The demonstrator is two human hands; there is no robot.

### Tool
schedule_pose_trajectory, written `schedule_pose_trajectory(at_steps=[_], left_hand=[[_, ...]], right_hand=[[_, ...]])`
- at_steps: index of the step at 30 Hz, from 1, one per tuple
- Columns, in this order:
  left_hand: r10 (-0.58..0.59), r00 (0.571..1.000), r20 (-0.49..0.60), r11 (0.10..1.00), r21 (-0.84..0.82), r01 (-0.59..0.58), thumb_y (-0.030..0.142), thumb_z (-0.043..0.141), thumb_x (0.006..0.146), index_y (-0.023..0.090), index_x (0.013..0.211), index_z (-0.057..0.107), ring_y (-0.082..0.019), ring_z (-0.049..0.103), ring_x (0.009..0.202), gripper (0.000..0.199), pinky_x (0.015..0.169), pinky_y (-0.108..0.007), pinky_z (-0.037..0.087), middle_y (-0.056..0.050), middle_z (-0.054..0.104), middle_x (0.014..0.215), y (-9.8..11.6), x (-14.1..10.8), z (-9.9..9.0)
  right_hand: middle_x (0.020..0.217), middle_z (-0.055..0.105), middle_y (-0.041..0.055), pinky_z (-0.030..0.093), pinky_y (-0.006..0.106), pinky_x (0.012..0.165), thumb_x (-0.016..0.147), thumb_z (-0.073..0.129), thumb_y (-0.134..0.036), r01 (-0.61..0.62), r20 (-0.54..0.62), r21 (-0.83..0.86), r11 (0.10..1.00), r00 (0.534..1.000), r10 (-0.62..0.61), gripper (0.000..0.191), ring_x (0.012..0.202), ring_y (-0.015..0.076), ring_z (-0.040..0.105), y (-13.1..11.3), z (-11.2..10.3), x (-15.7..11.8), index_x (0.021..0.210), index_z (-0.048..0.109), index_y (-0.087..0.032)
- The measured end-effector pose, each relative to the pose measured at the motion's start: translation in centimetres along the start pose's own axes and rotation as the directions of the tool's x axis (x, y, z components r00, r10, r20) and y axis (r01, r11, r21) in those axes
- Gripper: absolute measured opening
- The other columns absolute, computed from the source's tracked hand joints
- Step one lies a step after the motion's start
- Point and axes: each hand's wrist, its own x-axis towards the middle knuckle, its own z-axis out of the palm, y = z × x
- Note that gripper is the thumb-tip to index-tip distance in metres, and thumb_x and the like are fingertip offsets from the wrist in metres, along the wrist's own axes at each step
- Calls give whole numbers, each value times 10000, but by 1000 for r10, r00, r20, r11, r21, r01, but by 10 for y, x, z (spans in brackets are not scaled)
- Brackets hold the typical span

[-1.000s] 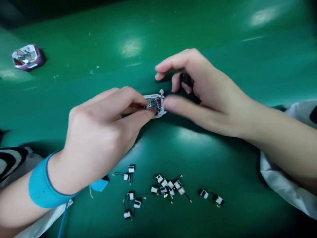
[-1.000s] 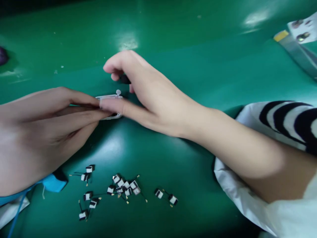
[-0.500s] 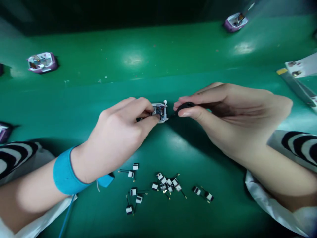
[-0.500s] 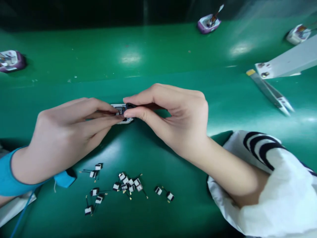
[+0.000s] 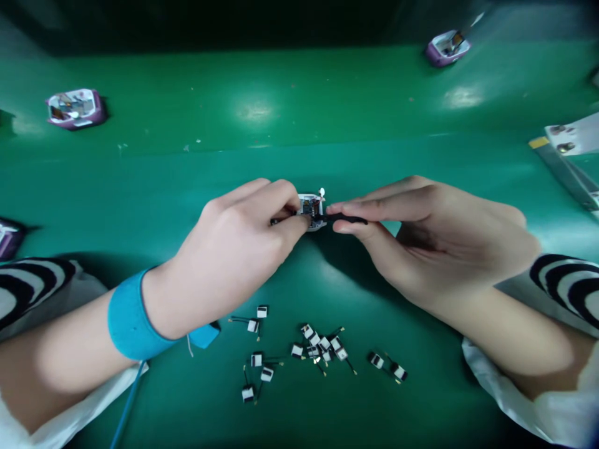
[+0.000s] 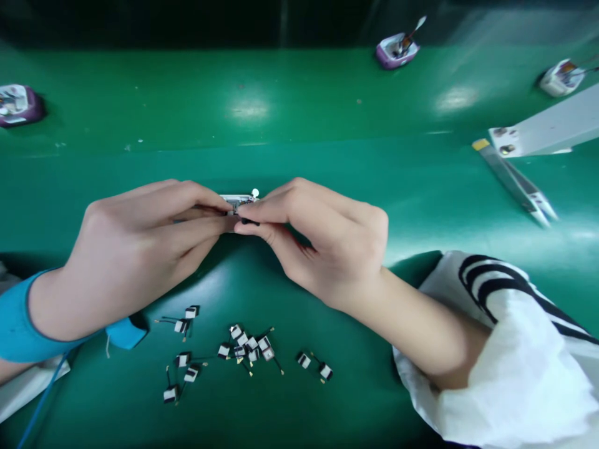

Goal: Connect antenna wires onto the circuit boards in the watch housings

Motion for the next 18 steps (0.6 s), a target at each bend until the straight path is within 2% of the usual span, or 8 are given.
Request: schedule_pose_trajectory(at_steps=[4,7,10,18], left_hand=[[11,999,-35,1000,7,-11,128,426,809,162,663,601,-158,595,714,230,518,-232,444,-26,614,765,-1,0,1],[9,999,-32,1000,15,-9,132,433,805,160,630,582,-151,590,703,231,522,-229,439,-20,616,768,-1,0,2],[3,1000,-30,1000,18,-2,144,439,807,180,670,599,-136,579,693,213,538,-224,436,-5,614,777,-1,1,3],[-23,1000,17,998,52,22,184,353,849,190,671,601,-115,539,661,306,534,-218,399,6,560,728,-1,1,1]], right_hand=[[684,678,4,526,157,582,770,565,-170,70,37,-123,990,997,-65,98,653,96,643,-6,0,2,693,625,-171],[657,654,-19,508,162,524,752,575,-135,144,-59,-183,973,986,-157,113,620,85,619,-7,2,0,657,563,-194],[611,603,-24,475,169,481,725,578,-104,195,-151,-117,974,966,-211,170,574,77,582,-2,7,-1,615,481,-190],[645,553,-28,427,225,486,773,498,-116,209,-57,-136,968,974,-219,176,599,95,557,-1,13,8,665,391,-205]])
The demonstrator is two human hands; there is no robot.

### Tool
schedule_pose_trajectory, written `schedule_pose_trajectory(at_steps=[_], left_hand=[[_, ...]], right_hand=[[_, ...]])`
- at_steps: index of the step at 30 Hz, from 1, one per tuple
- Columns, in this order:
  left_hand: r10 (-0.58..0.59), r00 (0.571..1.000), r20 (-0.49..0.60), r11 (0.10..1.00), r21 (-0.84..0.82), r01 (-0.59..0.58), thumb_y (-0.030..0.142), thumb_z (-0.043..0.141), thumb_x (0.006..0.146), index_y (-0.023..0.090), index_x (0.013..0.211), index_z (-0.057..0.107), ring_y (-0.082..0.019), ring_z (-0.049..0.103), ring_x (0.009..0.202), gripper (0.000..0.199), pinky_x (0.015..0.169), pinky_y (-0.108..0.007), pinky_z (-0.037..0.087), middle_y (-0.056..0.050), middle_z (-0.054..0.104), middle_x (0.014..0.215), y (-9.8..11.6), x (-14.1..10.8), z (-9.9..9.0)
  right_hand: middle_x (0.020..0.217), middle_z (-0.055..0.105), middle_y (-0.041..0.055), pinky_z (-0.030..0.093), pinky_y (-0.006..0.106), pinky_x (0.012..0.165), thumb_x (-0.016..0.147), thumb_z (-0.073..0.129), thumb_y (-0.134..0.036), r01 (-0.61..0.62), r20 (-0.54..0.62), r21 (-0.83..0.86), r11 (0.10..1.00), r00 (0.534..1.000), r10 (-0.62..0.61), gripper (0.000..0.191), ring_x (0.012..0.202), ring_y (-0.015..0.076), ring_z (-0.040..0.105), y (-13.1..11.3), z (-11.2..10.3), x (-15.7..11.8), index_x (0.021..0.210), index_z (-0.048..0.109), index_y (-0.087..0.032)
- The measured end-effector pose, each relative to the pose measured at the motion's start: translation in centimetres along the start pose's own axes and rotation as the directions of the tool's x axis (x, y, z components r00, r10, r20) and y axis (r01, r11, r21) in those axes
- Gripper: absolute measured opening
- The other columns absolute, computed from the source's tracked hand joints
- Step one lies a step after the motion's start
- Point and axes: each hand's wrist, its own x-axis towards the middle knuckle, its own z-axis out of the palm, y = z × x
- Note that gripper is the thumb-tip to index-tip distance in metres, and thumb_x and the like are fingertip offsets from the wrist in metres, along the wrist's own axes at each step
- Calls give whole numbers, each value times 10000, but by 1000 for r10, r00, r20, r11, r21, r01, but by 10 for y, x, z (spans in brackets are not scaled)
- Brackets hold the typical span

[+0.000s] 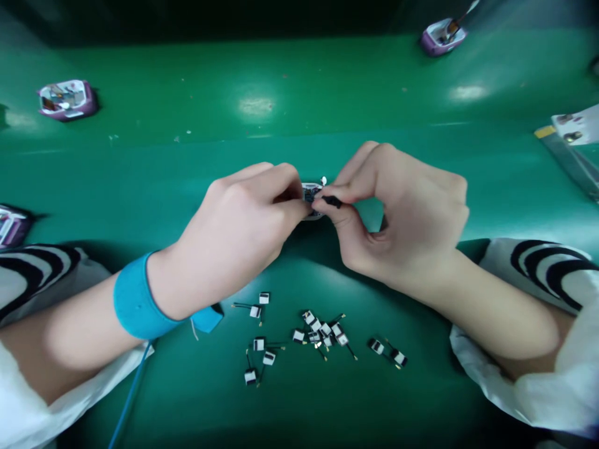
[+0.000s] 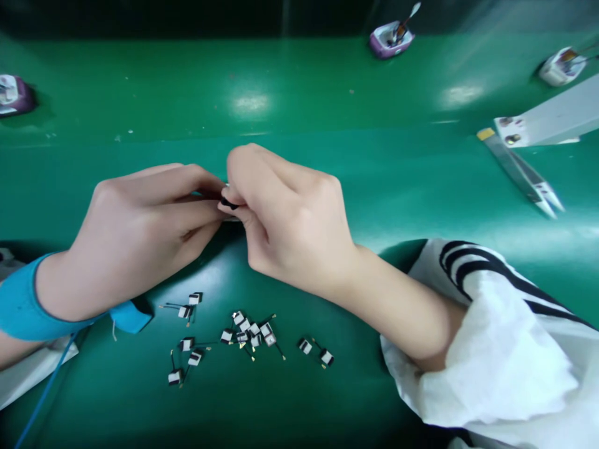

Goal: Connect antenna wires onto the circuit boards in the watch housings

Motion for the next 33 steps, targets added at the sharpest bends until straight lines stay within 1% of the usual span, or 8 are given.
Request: schedule_pose_trajectory(at_steps=[6,9,11,13,15,19,25,33], left_hand=[[-26,1000,15,999,-31,26,170,400,824,196,717,623,-136,545,659,249,526,-240,409,-8,571,735,0,1,2],[-15,1000,18,997,-76,17,164,395,829,199,756,635,-148,562,696,253,568,-252,437,-9,589,762,-1,1,4],[-7,1000,13,996,-90,9,150,393,829,208,796,640,-146,565,710,256,593,-252,448,-2,601,789,-2,0,5],[-2,1000,7,996,-92,2,132,393,825,209,813,641,-141,566,719,260,611,-249,452,2,607,808,-2,0,4],[2,1000,0,995,-99,-2,127,394,823,205,816,641,-140,566,727,259,619,-247,454,1,606,812,-2,-1,4],[-17,1000,6,994,-107,17,144,404,827,216,831,641,-137,567,732,248,613,-246,454,3,605,828,-1,-1,4],[-53,999,1,989,-139,53,185,407,851,230,882,646,-135,575,741,246,617,-244,462,6,622,846,-1,-1,3],[-31,999,-43,992,-127,26,209,445,851,229,854,651,-136,588,722,208,591,-244,464,7,646,831,1,1,2]], right_hand=[[623,508,-34,407,231,474,781,501,-133,30,-39,5,1000,999,-30,182,579,93,535,2,6,0,678,371,-208],[628,489,-39,432,214,468,775,517,-134,4,-117,102,995,993,8,166,583,85,541,8,10,-5,703,386,-205],[672,487,-39,475,199,485,779,522,-130,-63,-239,250,966,963,125,151,593,70,556,13,11,-7,734,400,-207],[712,480,-39,510,187,505,779,530,-129,-94,-352,395,914,904,245,146,592,56,568,18,11,-8,751,410,-209],[722,468,-41,529,190,513,771,544,-138,-92,-392,475,875,868,305,145,591,55,576,21,11,-9,743,420,-206],[713,458,-44,536,202,509,759,560,-152,-130,-324,543,830,879,350,141,598,63,579,20,11,-9,730,432,-205],[741,462,-39,524,192,517,773,545,-165,-143,-271,556,819,900,341,134,627,63,578,16,11,-9,724,427,-205],[770,451,-24,519,184,549,804,522,-268,-302,-167,445,843,897,409,168,646,62,566,13,8,-10,766,367,-216]])
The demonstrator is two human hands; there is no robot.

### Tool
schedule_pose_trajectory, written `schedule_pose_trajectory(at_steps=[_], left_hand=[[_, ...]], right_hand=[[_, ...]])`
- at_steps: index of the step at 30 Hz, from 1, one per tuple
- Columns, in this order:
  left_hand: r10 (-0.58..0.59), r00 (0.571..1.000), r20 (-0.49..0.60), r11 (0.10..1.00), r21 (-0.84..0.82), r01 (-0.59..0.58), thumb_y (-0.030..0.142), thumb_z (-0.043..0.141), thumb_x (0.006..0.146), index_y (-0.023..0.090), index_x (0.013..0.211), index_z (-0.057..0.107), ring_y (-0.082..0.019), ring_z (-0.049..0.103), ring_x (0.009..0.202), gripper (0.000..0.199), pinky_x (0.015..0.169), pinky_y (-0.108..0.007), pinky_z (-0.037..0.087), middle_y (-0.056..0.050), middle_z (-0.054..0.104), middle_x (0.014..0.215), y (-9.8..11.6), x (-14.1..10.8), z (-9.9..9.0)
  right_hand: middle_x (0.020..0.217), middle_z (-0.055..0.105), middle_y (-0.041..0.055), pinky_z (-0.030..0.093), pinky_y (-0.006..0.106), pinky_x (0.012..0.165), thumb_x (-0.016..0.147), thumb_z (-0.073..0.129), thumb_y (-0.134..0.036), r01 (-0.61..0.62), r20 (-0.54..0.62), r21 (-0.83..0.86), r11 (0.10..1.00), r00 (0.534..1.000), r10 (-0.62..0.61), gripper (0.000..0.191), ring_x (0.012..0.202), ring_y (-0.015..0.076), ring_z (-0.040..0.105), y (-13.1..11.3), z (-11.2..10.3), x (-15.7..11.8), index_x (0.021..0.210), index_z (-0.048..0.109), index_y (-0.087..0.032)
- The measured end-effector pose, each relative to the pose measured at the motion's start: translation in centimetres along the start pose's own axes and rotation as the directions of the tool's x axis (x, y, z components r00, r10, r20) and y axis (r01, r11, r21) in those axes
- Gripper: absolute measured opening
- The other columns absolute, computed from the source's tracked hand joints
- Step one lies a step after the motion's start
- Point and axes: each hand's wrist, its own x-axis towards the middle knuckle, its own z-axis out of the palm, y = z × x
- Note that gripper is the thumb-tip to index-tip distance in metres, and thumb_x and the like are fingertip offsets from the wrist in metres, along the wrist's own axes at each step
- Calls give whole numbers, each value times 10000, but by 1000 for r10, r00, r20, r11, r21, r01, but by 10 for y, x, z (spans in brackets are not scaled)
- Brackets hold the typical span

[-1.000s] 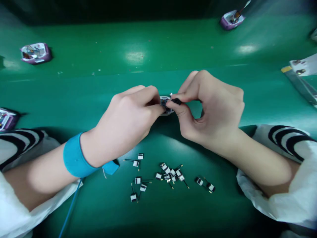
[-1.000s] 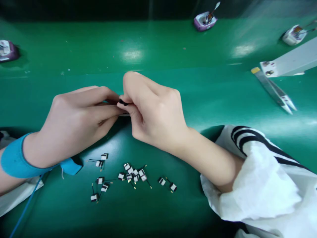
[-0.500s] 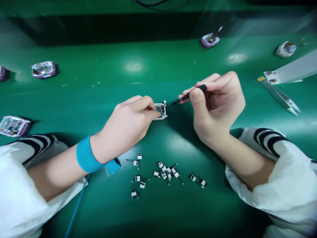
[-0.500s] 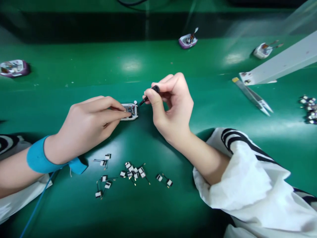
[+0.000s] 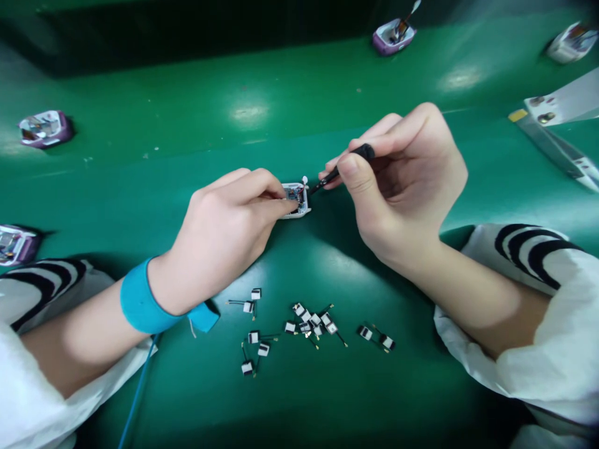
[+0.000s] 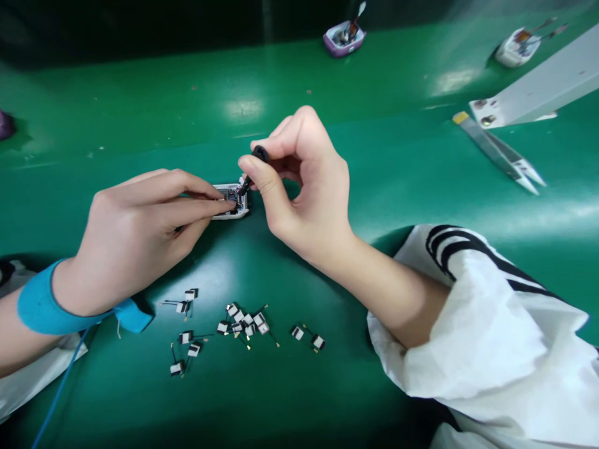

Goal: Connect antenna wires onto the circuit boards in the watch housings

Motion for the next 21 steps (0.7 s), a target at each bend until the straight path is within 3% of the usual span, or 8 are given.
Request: schedule_pose_trajectory(at_steps=[5,14,21], left_hand=[[-22,1000,23,1000,24,21,208,444,853,235,853,656,-150,586,726,214,581,-256,452,1,640,827,1,0,-1],[8,1000,-3,999,38,-8,184,460,835,230,856,660,-149,585,718,206,561,-242,432,-4,632,805,0,-1,-1],[-3,1000,-14,998,56,3,203,455,844,225,844,661,-134,571,690,207,549,-241,424,5,634,793,0,-1,-1]], right_hand=[[760,447,-7,537,221,547,773,544,-192,10,1,76,997,1000,-10,154,655,80,558,-2,-1,0,762,391,-203],[749,461,-3,535,153,556,791,531,-223,-19,51,-26,999,999,20,179,656,70,557,-5,-2,2,751,357,-224],[748,471,-5,534,168,545,771,547,-207,-1,32,30,1000,999,0,170,653,78,556,-3,-2,1,735,382,-220]])
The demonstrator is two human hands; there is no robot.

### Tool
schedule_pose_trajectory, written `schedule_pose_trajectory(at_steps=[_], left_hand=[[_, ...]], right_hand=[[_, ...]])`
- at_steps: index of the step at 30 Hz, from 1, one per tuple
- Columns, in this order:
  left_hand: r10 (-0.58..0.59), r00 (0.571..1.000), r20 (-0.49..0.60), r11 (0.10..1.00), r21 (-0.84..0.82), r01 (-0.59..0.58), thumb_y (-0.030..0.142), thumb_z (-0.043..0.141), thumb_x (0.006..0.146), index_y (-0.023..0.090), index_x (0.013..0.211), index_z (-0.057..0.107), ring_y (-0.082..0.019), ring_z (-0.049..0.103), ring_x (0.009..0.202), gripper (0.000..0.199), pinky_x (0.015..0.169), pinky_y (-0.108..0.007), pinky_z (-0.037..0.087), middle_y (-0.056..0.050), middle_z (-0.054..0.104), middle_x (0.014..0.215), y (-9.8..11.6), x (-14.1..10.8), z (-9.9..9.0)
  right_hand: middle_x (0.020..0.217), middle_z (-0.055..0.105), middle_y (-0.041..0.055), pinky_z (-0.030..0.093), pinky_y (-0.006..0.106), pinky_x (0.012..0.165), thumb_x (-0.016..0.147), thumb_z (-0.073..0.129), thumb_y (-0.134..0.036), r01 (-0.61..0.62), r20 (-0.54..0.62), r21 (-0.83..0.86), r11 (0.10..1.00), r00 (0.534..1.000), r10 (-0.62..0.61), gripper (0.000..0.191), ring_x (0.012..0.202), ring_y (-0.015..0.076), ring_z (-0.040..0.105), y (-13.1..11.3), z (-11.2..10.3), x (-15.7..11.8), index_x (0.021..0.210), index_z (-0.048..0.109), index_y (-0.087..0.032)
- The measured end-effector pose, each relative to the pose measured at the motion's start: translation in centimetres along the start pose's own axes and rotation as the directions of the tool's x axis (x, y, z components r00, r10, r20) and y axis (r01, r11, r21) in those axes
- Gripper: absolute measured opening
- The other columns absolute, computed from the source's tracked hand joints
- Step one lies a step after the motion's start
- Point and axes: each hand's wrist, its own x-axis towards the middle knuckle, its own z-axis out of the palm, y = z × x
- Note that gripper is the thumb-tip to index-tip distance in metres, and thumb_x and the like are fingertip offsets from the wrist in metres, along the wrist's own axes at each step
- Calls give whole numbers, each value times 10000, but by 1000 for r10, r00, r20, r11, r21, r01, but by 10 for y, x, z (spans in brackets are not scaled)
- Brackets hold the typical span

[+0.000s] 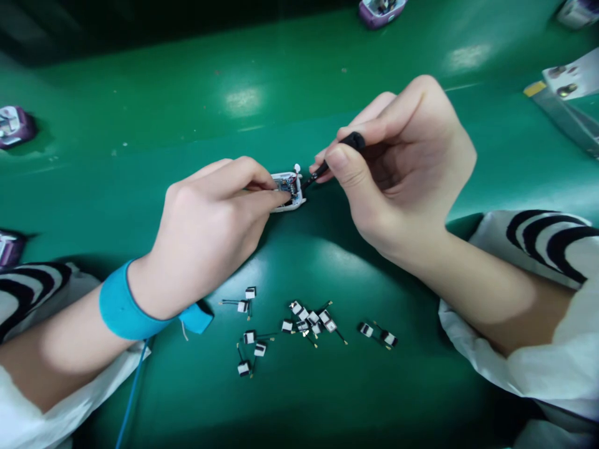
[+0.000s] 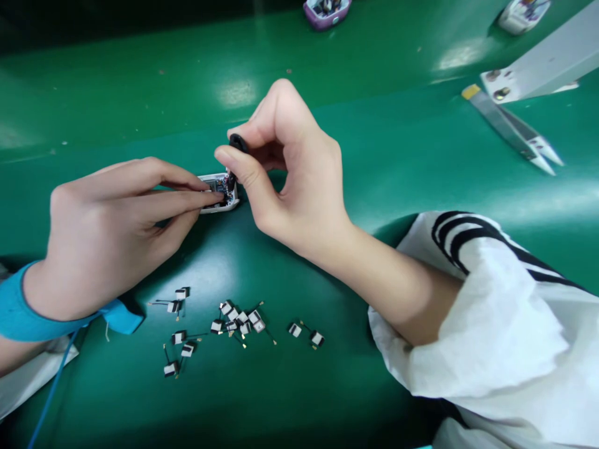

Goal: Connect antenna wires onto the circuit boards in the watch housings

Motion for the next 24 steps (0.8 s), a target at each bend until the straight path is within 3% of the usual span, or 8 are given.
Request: schedule_pose_trajectory(at_steps=[10,20,24], left_hand=[[-5,1000,29,1000,-5,5,192,429,848,219,857,659,-155,584,712,232,563,-254,437,-10,636,814,0,0,-1],[21,1000,-5,1000,10,-21,177,460,831,188,855,649,-159,582,697,191,554,-267,438,-25,642,811,-1,0,0],[37,999,-7,999,-4,-37,176,464,826,179,850,644,-166,581,698,181,582,-284,462,-34,644,815,-2,1,0]], right_hand=[[746,452,-7,536,207,562,772,536,-172,17,39,49,999,999,-19,157,680,78,546,-1,0,-2,737,388,-208],[757,461,-16,528,167,561,812,486,-312,54,76,-161,986,996,-42,174,708,73,547,0,-1,-4,738,355,-225],[757,462,-14,532,177,560,808,494,-291,51,81,-144,988,996,-39,170,698,77,549,-1,-1,-3,749,349,-226]])
